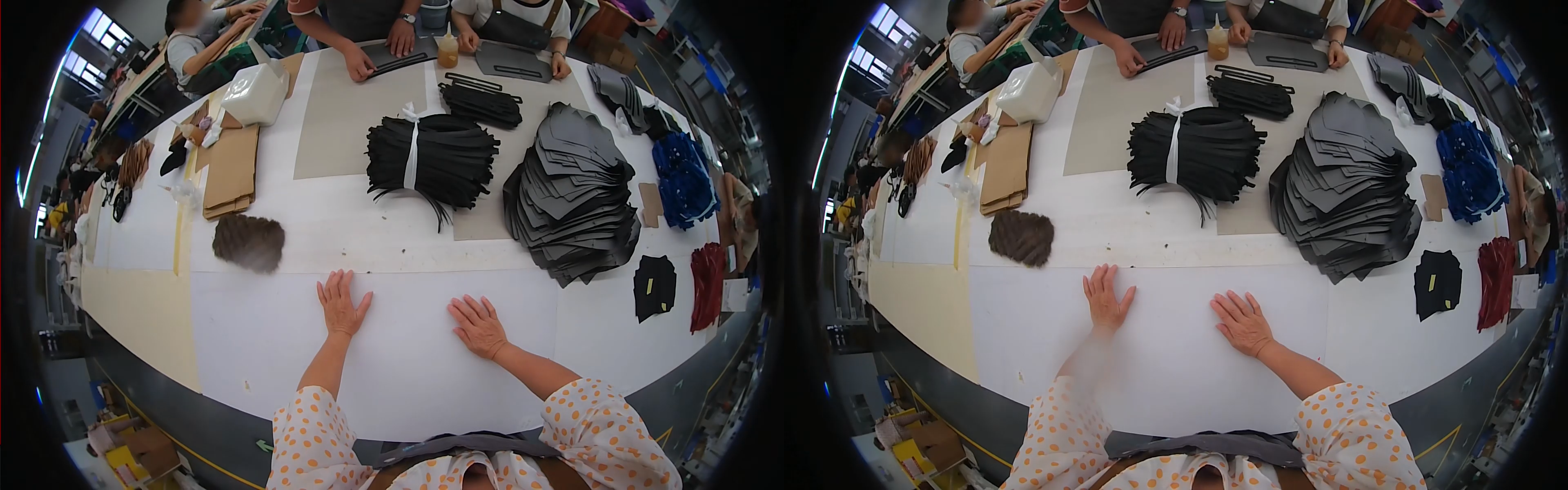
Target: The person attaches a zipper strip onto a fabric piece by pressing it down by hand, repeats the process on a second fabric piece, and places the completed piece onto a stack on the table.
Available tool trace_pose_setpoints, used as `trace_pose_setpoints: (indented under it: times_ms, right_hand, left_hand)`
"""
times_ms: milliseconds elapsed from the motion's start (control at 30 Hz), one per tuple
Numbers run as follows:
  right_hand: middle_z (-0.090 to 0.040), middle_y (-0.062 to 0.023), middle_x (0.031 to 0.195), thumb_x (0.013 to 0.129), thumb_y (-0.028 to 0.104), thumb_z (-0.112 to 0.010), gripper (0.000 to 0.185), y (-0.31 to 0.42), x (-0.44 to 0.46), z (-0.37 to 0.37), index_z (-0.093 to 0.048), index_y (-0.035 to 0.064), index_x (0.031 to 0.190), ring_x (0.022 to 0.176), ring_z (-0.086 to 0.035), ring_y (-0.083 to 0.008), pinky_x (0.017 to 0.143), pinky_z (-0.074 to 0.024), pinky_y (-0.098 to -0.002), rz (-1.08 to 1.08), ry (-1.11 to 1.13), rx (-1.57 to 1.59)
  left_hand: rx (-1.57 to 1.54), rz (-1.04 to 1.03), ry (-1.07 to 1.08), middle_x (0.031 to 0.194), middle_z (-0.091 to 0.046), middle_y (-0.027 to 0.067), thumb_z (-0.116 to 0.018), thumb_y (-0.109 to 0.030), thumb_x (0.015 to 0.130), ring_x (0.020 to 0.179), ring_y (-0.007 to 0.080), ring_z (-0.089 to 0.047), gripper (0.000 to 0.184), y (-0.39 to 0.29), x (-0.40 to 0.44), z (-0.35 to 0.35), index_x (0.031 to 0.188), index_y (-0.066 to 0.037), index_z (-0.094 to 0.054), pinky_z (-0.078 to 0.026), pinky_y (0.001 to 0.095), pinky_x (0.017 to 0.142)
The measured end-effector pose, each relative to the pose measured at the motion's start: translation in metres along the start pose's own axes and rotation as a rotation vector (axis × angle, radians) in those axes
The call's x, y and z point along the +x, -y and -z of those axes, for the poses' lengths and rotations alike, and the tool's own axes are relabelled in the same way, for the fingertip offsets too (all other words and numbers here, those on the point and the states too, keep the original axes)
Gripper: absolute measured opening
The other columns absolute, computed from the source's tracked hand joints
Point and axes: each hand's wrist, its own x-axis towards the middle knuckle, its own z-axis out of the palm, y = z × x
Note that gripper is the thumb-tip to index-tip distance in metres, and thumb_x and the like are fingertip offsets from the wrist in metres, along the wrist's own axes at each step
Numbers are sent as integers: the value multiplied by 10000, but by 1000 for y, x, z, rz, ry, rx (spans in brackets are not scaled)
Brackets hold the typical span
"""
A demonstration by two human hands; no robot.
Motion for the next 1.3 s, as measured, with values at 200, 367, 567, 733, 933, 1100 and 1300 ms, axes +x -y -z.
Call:
trace_pose_setpoints:
  times_ms: [200, 367, 567, 733, 933, 1100, 1300]
  right_hand:
    - [-406, 14, 1562, 992, 349, -554, 554, -1, 1, -1, -437, 183, 1507, 1470, -309, -202, 1222, -169, -469, 0, -7, 5]
    - [-403, 19, 1566, 995, 356, -550, 550, 0, 0, -1, -439, 185, 1506, 1469, -311, -198, 1223, -167, -468, 4, -16, -4]
    - [-402, 19, 1566, 996, 360, -547, 547, -1, 0, -2, -441, 186, 1504, 1470, -310, -197, 1224, -161, -466, 6, -19, -13]
    - [-407, 16, 1561, 995, 358, -550, 546, 0, 1, -2, -445, 184, 1501, 1468, -310, -199, 1224, -160, -468, 9, -21, -25]
    - [-405, 12, 1562, 991, 356, -552, 548, 1, 0, -2, -446, 183, 1499, 1461, -321, -207, 1224, -158, -468, 5, 1, -29]
    - [-399, 3, 1565, 990, 363, -542, 554, 6, -1, -5, -436, 179, 1503, 1461, -323, -210, 1226, -159, -467, -14, -5, -76]
    - [-389, -11, 1571, 989, 346, -530, 560, 11, 0, -3, -414, 176, 1510, 1466, -316, -213, 1232, -160, -472, -21, 21, -138]
  left_hand:
    - [1, 6, 12, 1452, -421, 106, -706, -456, 878, 1443, 293, -325, 694, 1, 1, -1, 1432, -134, -440, -119, 568, 1225]
    - [7, 8, 18, 1453, -416, 104, -709, -459, 876, 1444, 295, -322, 703, 1, 0, -1, 1437, -134, -435, -116, 567, 1225]
    - [16, -4, 12, 1456, -413, 107, -718, -456, 872, 1444, 297, -323, 712, 2, 0, -2, 1438, -130, -432, -117, 564, 1226]
    - [0, 7, 25, 1456, -412, 110, -718, -453, 872, 1445, 300, -317, 715, 2, 0, -1, 1440, -128, -429, -117, 561, 1229]
    - [-62, -3, 13, 1470, -389, 127, -729, -448, 865, 1449, 311, -302, 737, 4, 0, -3, 1445, -117, -417, -123, 555, 1232]
    - [-165, -47, -55, 1460, -385, 171, -725, -408, 888, 1425, 354, -319, 714, 4, 6, 3, 1443, -83, -416, -188, 575, 1204]
    - [-474, 28, -122, 1420, -429, 182, -760, -298, 875, 1360, 369, -395, 673, 15, -4, 7, 1415, -53, -440, -300, 523, 1175]
